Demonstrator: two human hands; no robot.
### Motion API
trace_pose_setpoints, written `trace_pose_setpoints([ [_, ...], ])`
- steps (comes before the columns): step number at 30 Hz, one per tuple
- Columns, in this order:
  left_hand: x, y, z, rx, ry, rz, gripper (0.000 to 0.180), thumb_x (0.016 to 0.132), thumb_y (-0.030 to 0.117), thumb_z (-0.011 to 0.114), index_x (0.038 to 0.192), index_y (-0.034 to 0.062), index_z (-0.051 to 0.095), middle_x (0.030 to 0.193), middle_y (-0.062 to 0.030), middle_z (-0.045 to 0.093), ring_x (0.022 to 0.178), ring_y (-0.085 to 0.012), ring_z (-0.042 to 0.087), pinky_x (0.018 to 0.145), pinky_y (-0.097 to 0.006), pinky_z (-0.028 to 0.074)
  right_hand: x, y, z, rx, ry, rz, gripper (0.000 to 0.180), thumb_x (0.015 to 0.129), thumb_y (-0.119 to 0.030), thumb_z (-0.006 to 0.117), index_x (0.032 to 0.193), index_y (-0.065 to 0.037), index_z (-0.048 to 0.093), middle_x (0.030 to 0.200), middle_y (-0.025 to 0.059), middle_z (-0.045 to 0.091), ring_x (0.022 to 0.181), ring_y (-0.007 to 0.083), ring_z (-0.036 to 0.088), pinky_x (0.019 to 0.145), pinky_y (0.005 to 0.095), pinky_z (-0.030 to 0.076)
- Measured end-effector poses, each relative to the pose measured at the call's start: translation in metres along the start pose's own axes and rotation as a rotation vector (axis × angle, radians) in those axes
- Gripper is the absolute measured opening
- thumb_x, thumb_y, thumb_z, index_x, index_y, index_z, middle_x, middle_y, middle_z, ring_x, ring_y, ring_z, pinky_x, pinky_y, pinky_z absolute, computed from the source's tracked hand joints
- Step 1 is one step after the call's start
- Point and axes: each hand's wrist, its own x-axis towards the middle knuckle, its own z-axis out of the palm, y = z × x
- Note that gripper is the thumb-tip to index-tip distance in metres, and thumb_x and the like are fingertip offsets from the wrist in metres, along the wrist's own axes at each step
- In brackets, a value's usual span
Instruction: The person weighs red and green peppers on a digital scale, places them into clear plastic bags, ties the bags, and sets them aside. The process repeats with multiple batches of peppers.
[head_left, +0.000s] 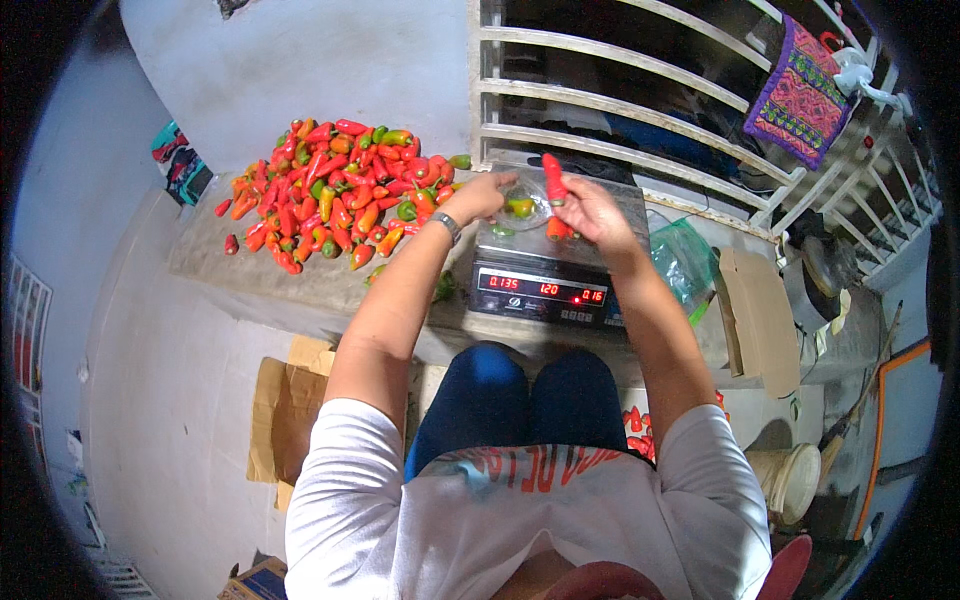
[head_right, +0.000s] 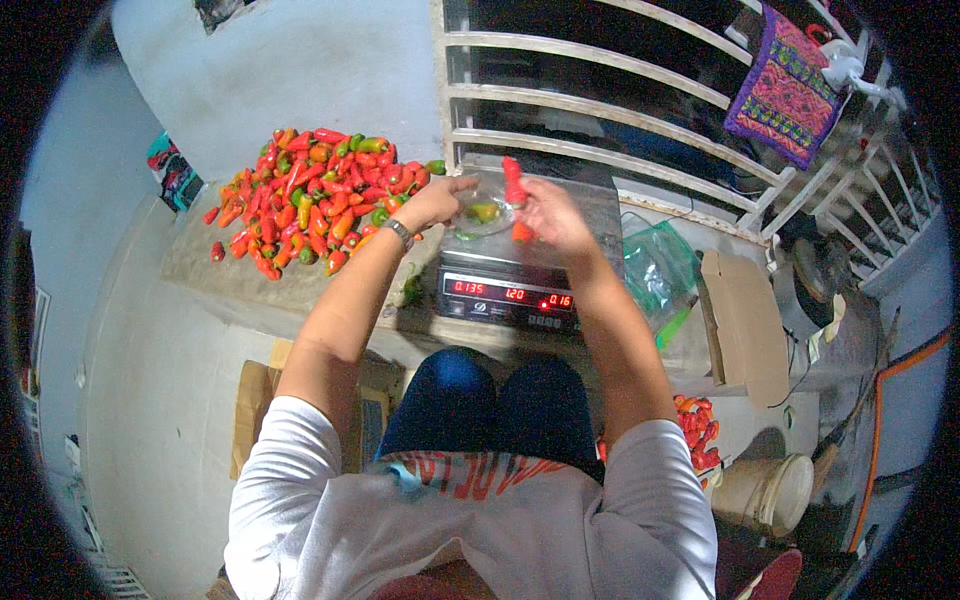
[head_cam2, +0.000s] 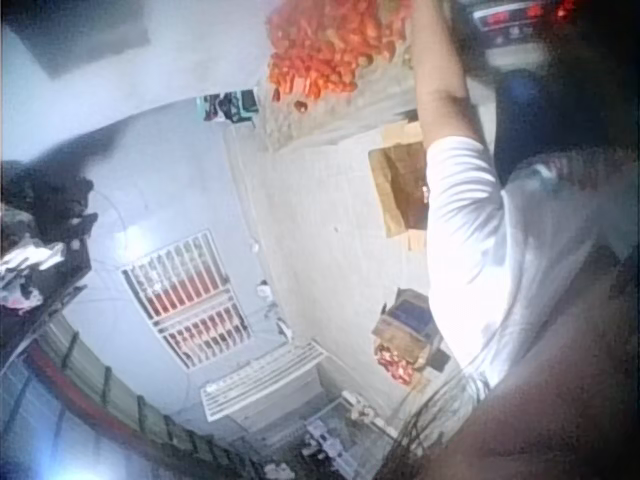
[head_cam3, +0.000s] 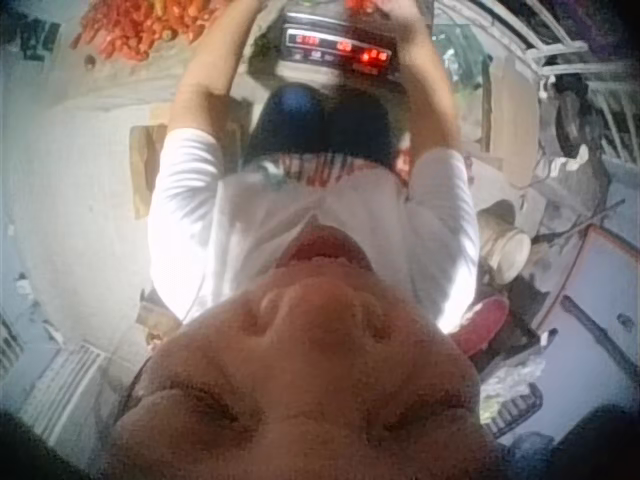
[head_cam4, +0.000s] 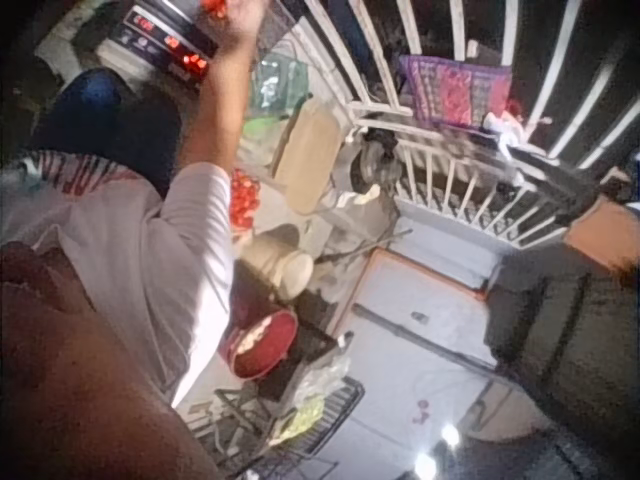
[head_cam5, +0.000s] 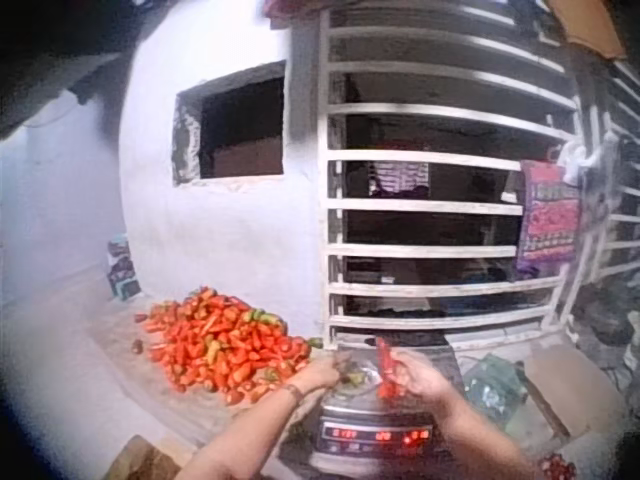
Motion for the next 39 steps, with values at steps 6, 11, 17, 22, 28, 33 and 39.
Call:
trace_pose_setpoints([
  [6,-0.001,-0.003,0.007,0.049,0.005,0.057,0.061,0.068,0.001,0.048,0.127,0.0139,0.045,0.09,-0.0116,0.064,0.062,-0.0147,0.058,0.054,-0.027,0.047,-0.011,0.02,0.074,-0.412,0.129,-0.015,0.05,0.08,-0.003,0.054,0.123,-0.012,0.033,0.097,0.0116,0.054,0.079,0.0207,0.059,0.066,0.0331,0.054],
  [11,-0.003,-0.007,-0.004,0.073,0.05,0.124,0.06,0.067,0.001,0.05,0.126,0.0105,0.045,0.098,-0.0124,0.062,0.068,-0.0144,0.059,0.056,-0.026,0.047,0.007,0.03,0.062,-0.22,0.218,-0.037,0.055,0.072,0.004,0.058,0.116,-0.012,0.029,0.099,0.0121,0.05,0.085,0.0269,0.058,0.066,0.0398,0.051],
  [17,0.005,-0.028,0.001,0.162,0.121,0.306,0.055,0.067,0.005,0.057,0.121,0.0066,0.049,0.099,-0.0128,0.063,0.084,-0.0182,0.06,0.068,-0.029,0.047,0.012,0.06,0.083,-0.407,0.206,-0.124,0.05,0.075,0.002,0.056,0.113,-0.015,0.03,0.099,0.013,0.05,0.087,0.0272,0.058,0.071,0.0409,0.051],
  [22,-0.005,-0.012,0.0,0.27,0.171,0.183,0.057,0.065,0.0,0.052,0.121,0.0071,0.049,0.094,-0.0142,0.064,0.074,-0.0212,0.062,0.066,-0.032,0.049,0.015,0.053,0.075,-1.559,0.26,-0.295,0.027,0.076,-0.022,0.061,0.099,-0.009,0.057,0.086,0.0167,0.063,0.081,0.0263,0.062,0.071,0.0354,0.048],
  [28,-0.001,-0.026,-0.004,0.105,0.229,0.217,0.063,0.063,-0.006,0.043,0.124,0.0092,0.047,0.089,-0.016,0.063,0.061,-0.0187,0.062,0.053,-0.031,0.05,-0.014,-0.032,0.026,-1.752,0.465,-0.179,0.046,0.07,-0.026,0.067,0.111,-0.01,0.056,0.101,0.0144,0.061,0.094,0.0299,0.059,0.08,0.0361,0.046],
  [33,0.001,0.014,-0.001,0.117,0.172,0.19,0.064,0.063,-0.006,0.041,0.125,0.0098,0.045,0.098,-0.0163,0.062,0.063,-0.02,0.062,0.055,-0.031,0.051,-0.032,-0.041,-0.028,-1.855,0.471,0.21,0.053,0.067,-0.024,0.067,0.114,-0.003,0.053,0.111,0.0191,0.056,0.102,0.0286,0.056,0.084,0.0348,0.044],
  [39,0.025,-0.013,-0.002,0.092,0.258,0.375,0.065,0.064,-0.005,0.041,0.127,0.0105,0.044,0.096,-0.0136,0.063,0.062,-0.0168,0.061,0.055,-0.027,0.047,-0.03,-0.042,-0.034,-1.086,0.488,-0.128,0.051,0.069,-0.015,0.062,0.116,-0.003,0.049,0.095,0.0134,0.06,0.081,0.0199,0.06,0.065,0.0288,0.05],
])
